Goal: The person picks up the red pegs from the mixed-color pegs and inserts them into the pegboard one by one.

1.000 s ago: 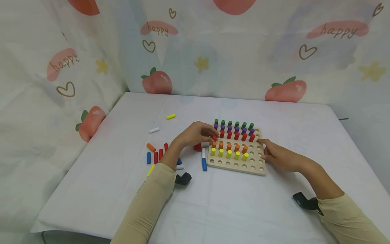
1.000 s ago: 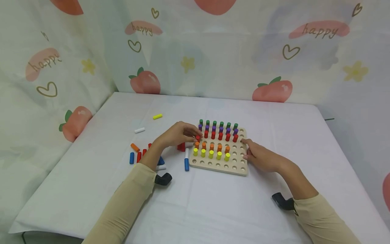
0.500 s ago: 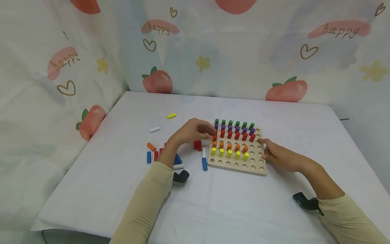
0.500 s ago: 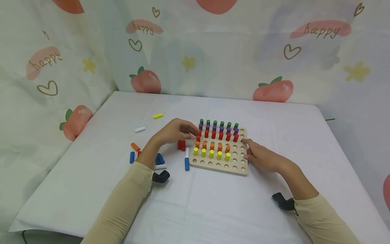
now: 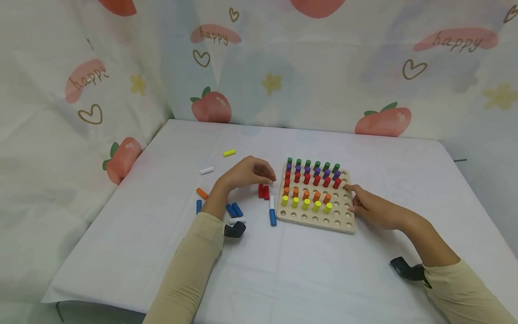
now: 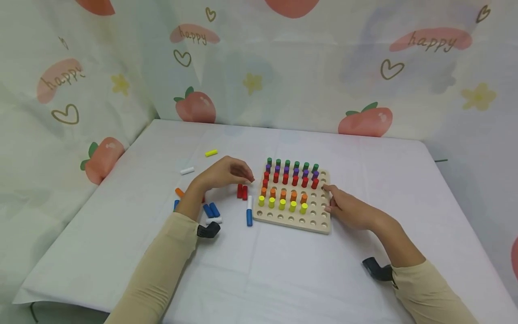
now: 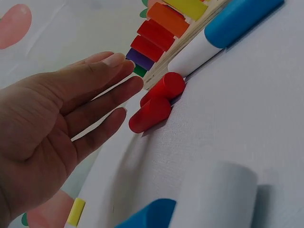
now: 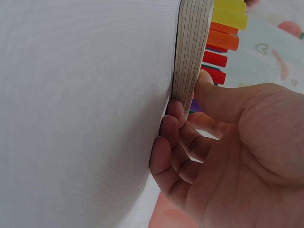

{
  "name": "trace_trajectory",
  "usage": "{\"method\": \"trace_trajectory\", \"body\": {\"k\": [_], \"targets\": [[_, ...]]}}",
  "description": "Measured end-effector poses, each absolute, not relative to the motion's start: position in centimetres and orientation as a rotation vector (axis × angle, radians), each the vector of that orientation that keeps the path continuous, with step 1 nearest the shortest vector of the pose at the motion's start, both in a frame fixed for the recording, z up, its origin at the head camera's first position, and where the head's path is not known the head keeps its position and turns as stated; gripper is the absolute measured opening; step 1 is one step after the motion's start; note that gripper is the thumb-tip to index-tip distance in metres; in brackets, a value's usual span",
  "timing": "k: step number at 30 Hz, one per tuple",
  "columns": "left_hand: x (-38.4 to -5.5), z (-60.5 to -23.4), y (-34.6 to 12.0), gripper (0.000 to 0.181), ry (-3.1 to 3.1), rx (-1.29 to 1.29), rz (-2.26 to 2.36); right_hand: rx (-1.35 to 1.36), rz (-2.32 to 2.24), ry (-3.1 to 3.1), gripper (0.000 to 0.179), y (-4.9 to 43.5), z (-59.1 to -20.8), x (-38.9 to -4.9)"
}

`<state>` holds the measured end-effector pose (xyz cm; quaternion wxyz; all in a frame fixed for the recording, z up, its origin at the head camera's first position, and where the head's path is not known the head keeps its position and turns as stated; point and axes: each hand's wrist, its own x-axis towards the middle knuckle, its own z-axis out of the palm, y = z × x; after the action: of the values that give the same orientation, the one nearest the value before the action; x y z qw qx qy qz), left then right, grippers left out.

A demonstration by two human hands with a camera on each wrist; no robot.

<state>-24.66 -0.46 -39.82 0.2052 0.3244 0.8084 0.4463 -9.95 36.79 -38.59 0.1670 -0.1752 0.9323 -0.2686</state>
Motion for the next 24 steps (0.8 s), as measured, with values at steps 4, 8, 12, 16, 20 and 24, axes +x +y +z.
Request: {"method": "trace_trajectory", "body": {"k": [4,8,12,16,20,24], "targets": [[-25.0,-40.1,-1.1,0.013,2.242,0.936,1.260,-0.502,-0.757,2.659,0.066,36.7,-38.5,-10.0],[-25.1,-40.3,-1.7,0.014,2.236,0.928,1.277,-0.503,-0.748,2.665,0.066,36.6,-38.5,-10.0],[-25.3,-40.7,-2.1,0.017,2.188,0.929,1.262,-0.503,-0.750,2.663,0.065,36.6,-38.5,-10.0],[-25.5,-41.2,-2.4,0.020,2.131,0.955,1.238,-0.490,-0.750,2.658,0.066,36.6,-38.5,-10.0],[-25.7,-41.4,-2.8,0.022,2.124,0.968,1.238,-0.479,-0.743,2.659,0.066,36.6,-38.5,-10.0],[-25.8,-41.5,-3.5,0.024,2.126,0.967,1.252,-0.483,-0.736,2.662,0.067,36.5,-38.6,-10.1]]}}
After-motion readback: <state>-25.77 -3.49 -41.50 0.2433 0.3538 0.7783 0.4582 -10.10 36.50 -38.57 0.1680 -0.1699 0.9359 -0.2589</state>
